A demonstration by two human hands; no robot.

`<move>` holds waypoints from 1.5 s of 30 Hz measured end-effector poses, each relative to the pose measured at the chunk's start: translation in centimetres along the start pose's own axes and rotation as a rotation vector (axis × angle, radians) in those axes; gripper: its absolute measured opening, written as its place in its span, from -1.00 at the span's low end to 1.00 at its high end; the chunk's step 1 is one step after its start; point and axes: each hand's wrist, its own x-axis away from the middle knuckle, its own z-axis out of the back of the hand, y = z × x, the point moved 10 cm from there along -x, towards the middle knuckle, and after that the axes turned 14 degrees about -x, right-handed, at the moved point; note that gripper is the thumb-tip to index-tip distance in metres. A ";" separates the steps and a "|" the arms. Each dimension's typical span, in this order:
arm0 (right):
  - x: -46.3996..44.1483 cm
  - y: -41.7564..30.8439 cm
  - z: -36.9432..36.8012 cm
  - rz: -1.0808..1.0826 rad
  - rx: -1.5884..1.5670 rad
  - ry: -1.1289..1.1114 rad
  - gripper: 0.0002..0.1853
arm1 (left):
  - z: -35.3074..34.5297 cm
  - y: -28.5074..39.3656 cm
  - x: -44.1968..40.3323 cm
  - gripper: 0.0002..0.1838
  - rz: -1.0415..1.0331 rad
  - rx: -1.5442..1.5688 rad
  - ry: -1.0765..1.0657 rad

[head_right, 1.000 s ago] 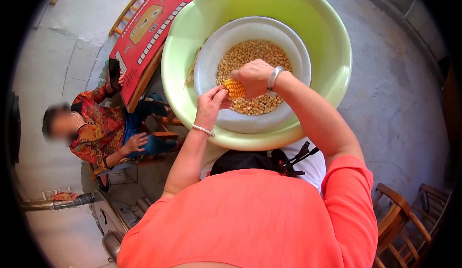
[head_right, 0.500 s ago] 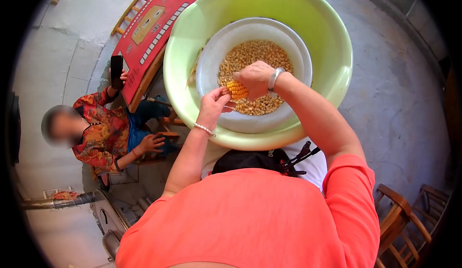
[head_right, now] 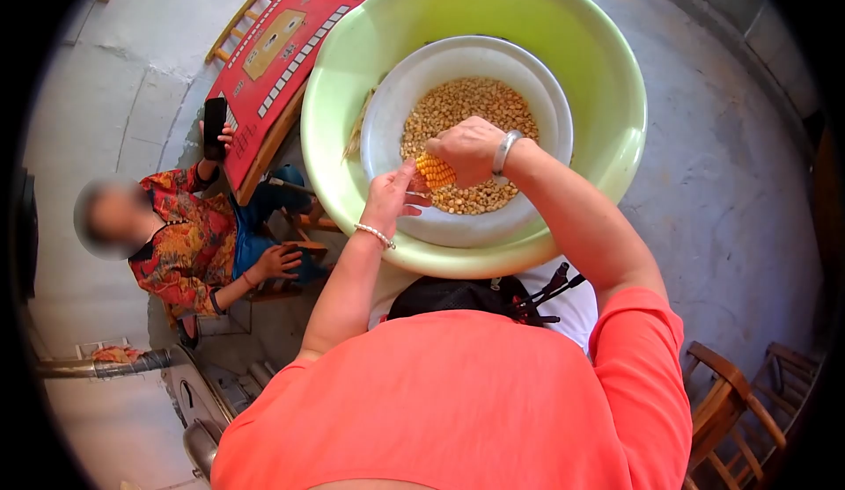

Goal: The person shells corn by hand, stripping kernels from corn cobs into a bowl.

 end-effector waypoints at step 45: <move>-0.3 1.2 -0.8 -0.041 -0.028 0.042 -0.57 | 2.7 6.3 2.7 -0.86 -0.599 -0.485 0.576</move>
